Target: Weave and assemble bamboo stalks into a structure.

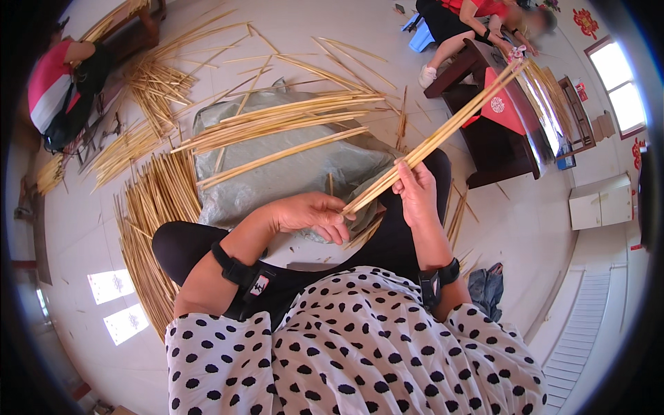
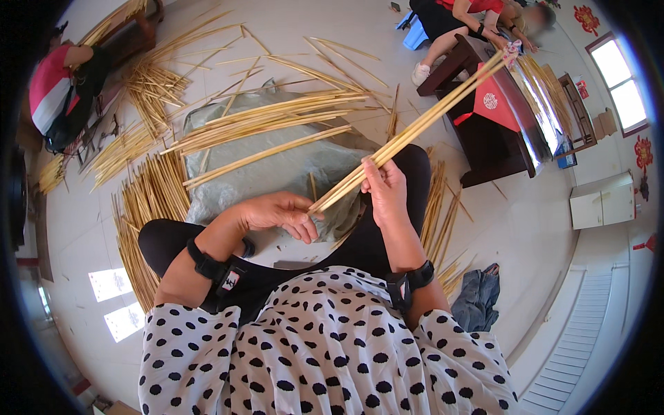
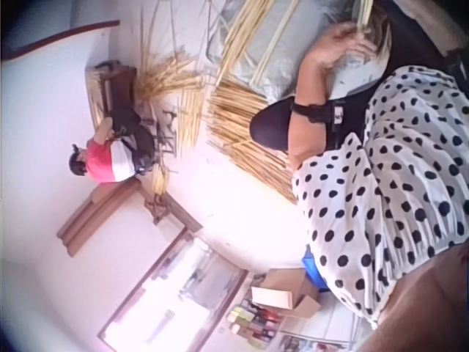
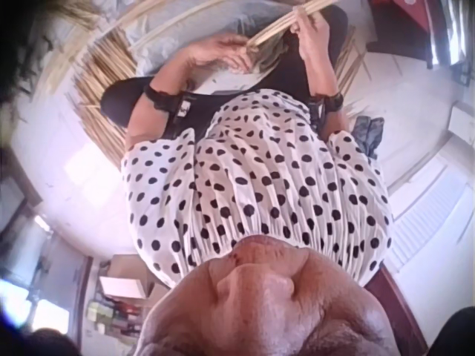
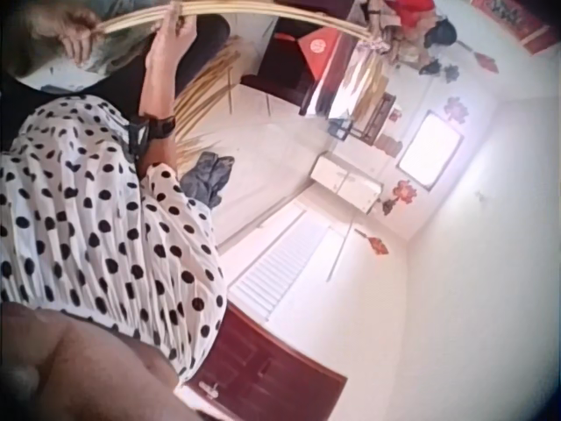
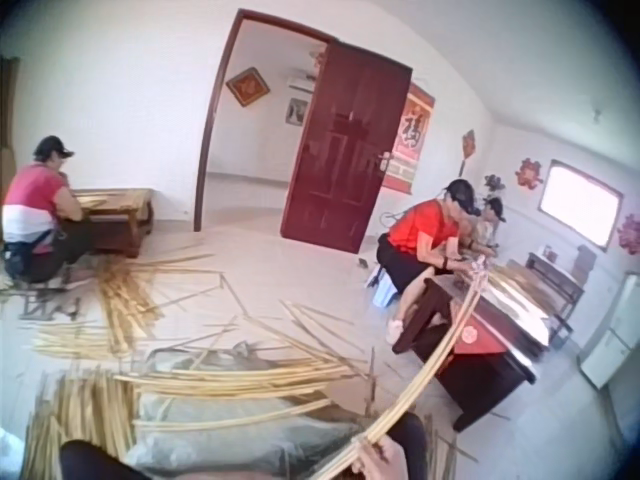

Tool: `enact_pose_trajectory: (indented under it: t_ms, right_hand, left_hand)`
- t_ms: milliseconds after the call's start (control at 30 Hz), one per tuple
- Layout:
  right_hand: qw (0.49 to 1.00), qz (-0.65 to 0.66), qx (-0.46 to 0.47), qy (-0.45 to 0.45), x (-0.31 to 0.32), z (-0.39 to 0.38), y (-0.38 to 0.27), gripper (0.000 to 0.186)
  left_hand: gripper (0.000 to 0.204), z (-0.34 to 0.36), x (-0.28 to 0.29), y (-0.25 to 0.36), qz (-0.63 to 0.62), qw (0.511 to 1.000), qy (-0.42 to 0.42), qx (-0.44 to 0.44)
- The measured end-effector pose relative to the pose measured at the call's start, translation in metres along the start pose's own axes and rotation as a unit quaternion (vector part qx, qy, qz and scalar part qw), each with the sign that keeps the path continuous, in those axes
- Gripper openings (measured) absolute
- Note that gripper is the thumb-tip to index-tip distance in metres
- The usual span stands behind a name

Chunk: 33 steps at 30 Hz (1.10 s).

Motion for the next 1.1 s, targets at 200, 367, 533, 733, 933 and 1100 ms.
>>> enact_pose_trajectory:
  t_ms: [200,367,533,733,933,1100]
  right_hand:
    - [0.999,0.018,0.018,0.031,0.005,-0.002,0.003,0.012]
    - [0.998,0.016,0.043,0.047,0.011,-0.004,-0.004,0.012]
    - [0.999,-0.021,-0.013,0.026,0.013,0.004,0.008,0.015]
    - [0.994,-0.047,-0.072,-0.065,-0.009,-0.004,0.019,0.016]
    - [0.997,-0.043,-0.052,-0.043,-0.005,-0.008,0.016,0.012]
    - [0.998,-0.041,-0.035,-0.021,-0.005,-0.011,0.011,0.011]
  left_hand:
    - [0.043,0.004,0.002,-0.005,-0.025,0.999,0.03,-0.016]
    - [0.038,0.008,0.01,-0.005,-0.018,0.998,0.062,-0.023]
    - [0.03,0.003,0.013,0.002,0.151,0.987,0.041,-0.048]
    - [0.02,0.002,-0.001,0.016,0.294,0.954,0.051,-0.022]
    - [0.033,0.003,0.002,0.016,0.201,0.978,0.032,-0.034]
    - [0.037,0.001,0.006,0.013,0.122,0.991,0.04,-0.027]
Point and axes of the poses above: each hand's wrist, its own z-axis towards the middle knuckle, its own x-axis out of the back of the hand, y = z × x, the point moved 5 cm from there along z, towards the middle knuckle, and after that the axes turned 15 degrees about -x, right-handed, at the moved point
